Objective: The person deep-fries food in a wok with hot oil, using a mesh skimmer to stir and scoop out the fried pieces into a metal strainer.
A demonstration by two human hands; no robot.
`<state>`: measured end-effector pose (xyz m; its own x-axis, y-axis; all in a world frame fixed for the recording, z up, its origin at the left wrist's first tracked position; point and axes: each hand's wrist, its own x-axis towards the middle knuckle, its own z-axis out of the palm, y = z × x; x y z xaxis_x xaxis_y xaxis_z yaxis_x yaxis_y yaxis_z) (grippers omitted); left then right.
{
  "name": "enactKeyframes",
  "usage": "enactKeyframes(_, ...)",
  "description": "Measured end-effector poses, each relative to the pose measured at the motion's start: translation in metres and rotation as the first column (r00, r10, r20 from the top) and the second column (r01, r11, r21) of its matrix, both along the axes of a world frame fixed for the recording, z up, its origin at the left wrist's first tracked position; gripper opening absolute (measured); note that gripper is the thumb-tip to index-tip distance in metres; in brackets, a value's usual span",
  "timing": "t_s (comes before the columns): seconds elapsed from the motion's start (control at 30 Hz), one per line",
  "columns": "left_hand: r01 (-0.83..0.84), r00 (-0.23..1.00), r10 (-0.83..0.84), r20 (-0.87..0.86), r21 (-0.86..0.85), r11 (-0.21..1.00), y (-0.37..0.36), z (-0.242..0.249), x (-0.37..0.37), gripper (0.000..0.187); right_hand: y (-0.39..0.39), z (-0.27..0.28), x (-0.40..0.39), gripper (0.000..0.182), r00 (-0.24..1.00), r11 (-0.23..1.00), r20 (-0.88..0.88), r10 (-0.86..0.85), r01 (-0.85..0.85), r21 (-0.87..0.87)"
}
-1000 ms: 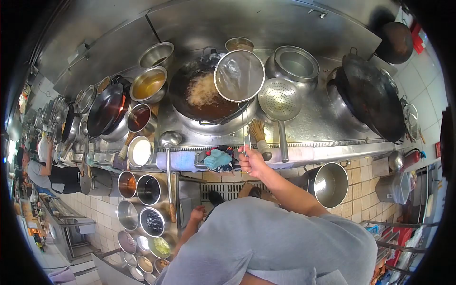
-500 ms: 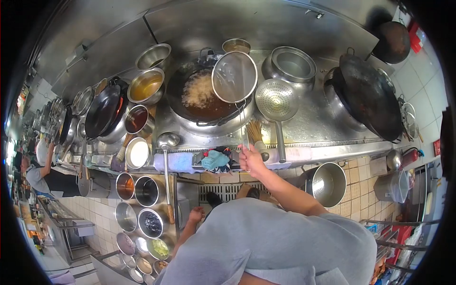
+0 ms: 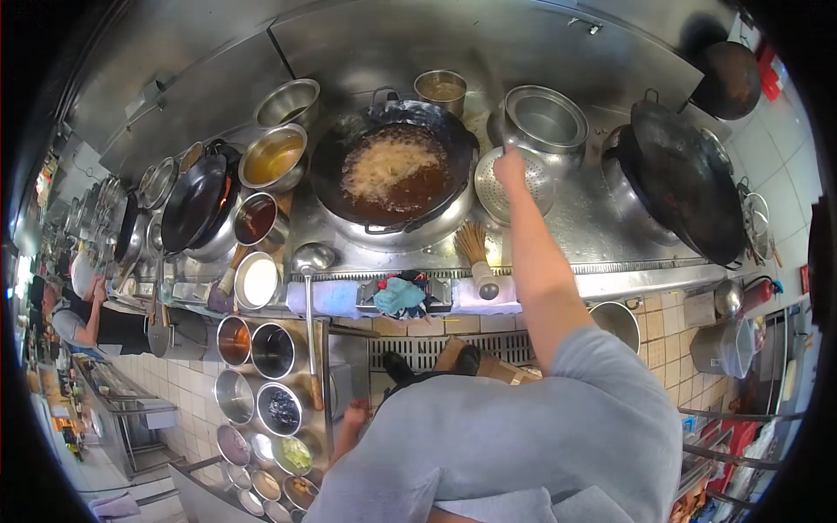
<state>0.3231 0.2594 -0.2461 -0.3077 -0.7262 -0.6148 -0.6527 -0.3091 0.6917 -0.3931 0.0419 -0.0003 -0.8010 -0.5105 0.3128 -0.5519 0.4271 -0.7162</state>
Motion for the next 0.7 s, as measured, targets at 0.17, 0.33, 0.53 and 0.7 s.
enactKeyframes(0.17,0.212,0.966,-0.182,0.182,-0.160,0.964,0.018,-0.018,0.020,0.033,0.006,0.002,-0.028,0.044,0.972,0.993,0.231,0.039,-0.012,-0.116)
enactKeyframes(0.33,0.097,0.986,-0.089,0.141,-0.050,0.994,0.019,-0.007,0.012,0.033,0.028,0.023,-0.018,0.037,0.996,0.974,0.003,0.094,-0.093,0.208)
enactKeyframes(0.53,0.164,0.983,-0.155,0.103,-0.090,0.982,-0.032,-0.023,-0.014,0.034,0.106,0.051,0.058,0.044,0.965,0.977,0.152,0.211,-0.210,-0.023)
enactKeyframes(0.7,0.429,0.903,-0.391,0.178,-0.359,0.829,-0.066,-0.093,-0.004,0.032,0.148,0.084,0.115,0.043,0.637,0.886,0.616,0.464,-0.328,-0.328)
